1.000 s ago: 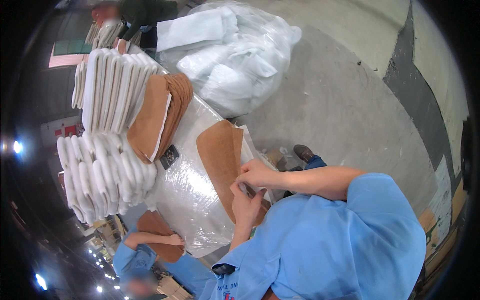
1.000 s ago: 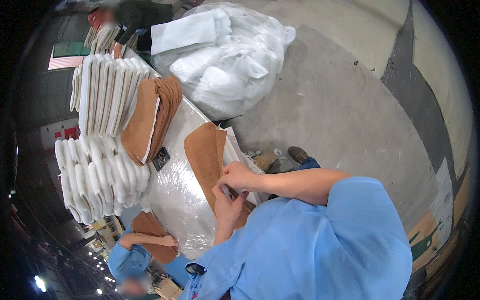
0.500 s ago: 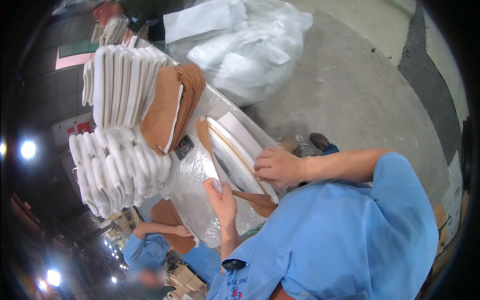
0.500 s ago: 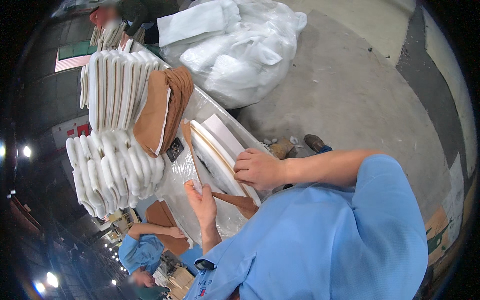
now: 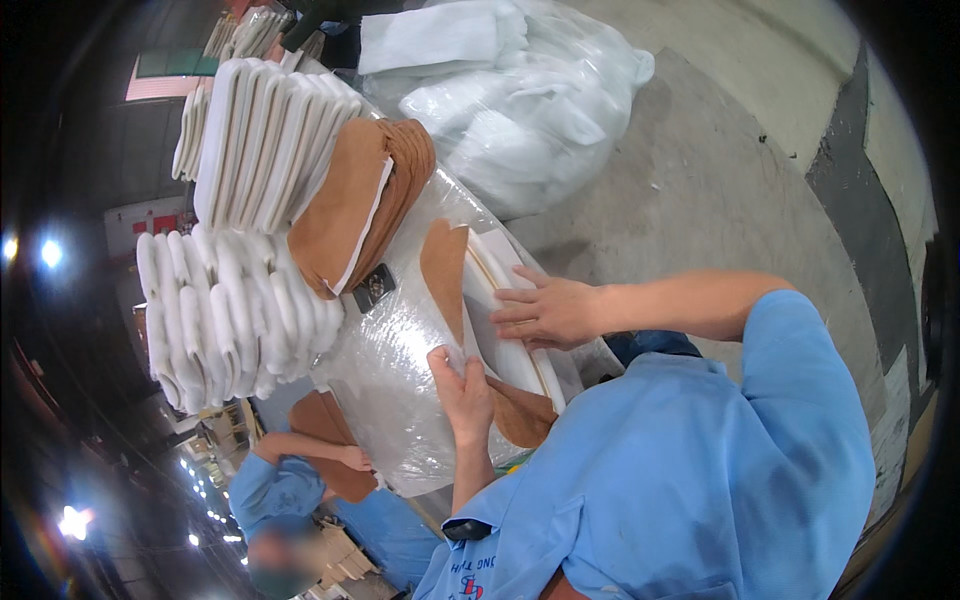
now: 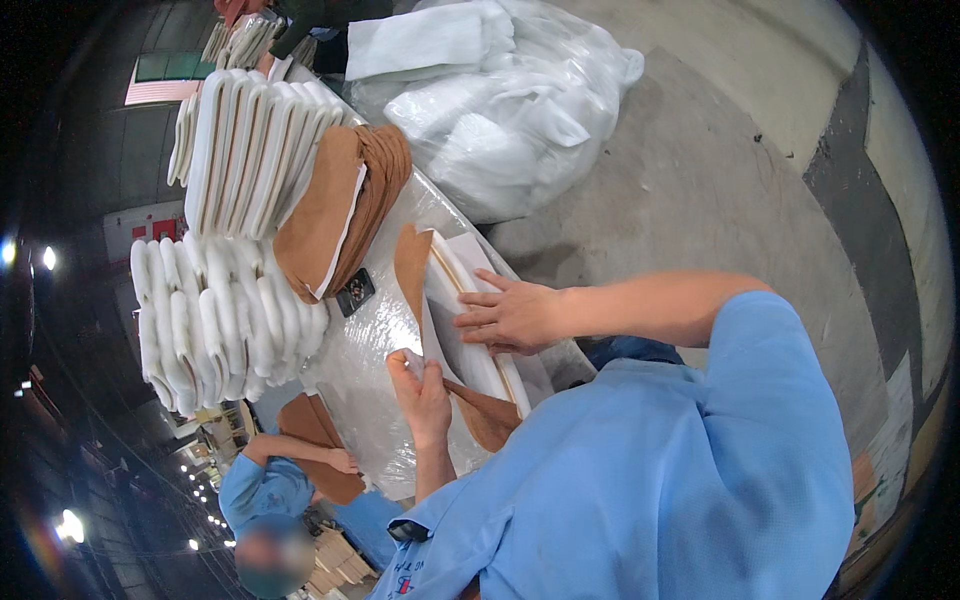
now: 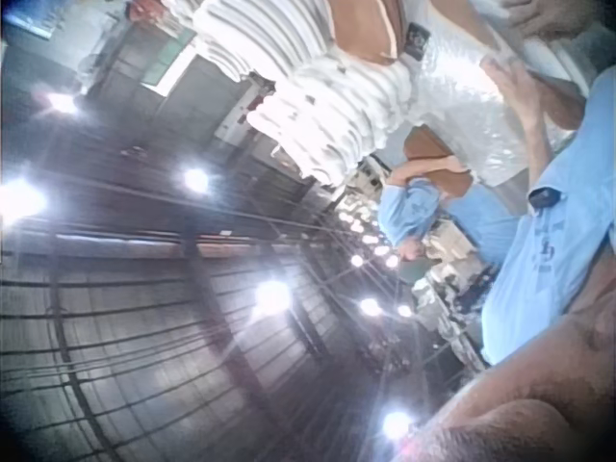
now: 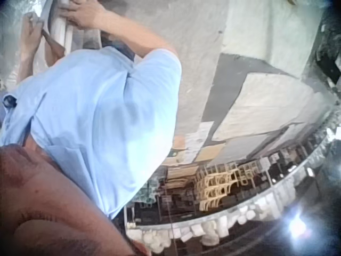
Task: The person inserts white pillow inserts into brown pillowcases, folds the edges, and stacks the finished pillows on a table. The person repeats this process for multiple units in a factory setting.
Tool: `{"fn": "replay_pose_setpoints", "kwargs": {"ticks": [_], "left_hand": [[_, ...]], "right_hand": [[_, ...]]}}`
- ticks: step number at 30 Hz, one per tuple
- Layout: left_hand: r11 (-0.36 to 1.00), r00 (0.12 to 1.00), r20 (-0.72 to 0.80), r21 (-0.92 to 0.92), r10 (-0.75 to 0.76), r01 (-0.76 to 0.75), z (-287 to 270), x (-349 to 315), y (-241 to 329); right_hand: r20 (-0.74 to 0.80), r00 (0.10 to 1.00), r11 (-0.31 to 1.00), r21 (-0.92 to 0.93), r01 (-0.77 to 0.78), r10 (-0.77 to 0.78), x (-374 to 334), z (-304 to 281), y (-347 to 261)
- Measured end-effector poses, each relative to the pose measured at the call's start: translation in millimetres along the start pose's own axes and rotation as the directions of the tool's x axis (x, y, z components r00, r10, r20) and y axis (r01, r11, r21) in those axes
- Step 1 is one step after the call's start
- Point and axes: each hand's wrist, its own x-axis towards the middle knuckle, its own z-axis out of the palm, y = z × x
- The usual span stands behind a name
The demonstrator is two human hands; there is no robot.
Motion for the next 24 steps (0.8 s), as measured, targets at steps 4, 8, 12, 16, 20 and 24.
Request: {"fn": "replay_pose_setpoints", "kwargs": {"ticks": [4,8,12,16,20,24], "left_hand": [[0.99,0.999,0.037,-0.135,-0.035,0.04,16,0,-6],[0.993,0.998,0.044,-0.111,0.038,-0.033,33,-1,-13],[0.999,0.993,0.117,0.033,-0.014,0.011,47,-10,10],[0.998,0.991,0.131,0.066,-0.009,0.001,58,-11,16],[0.999,0.996,0.087,-0.038,-0.007,0.011,58,-14,13],[0.993,0.994,0.105,-0.114,-0.002,0.014,57,-15,-8]], "right_hand": [[-0.045,0.997,0.998,-0.01,-0.057,0.056,-19,1,-7],[-0.087,0.994,0.998,-0.023,-0.063,0.061,0,-7,-9],[0.066,0.996,0.993,-0.1,-0.059,0.066,23,-7,1],[0.246,0.92,0.892,-0.411,-0.187,0.306,31,-4,25],[-0.069,0.933,0.882,-0.309,-0.355,0.352,8,7,50],[-0.112,0.933,0.899,-0.249,-0.359,0.341,-2,10,43]]}}
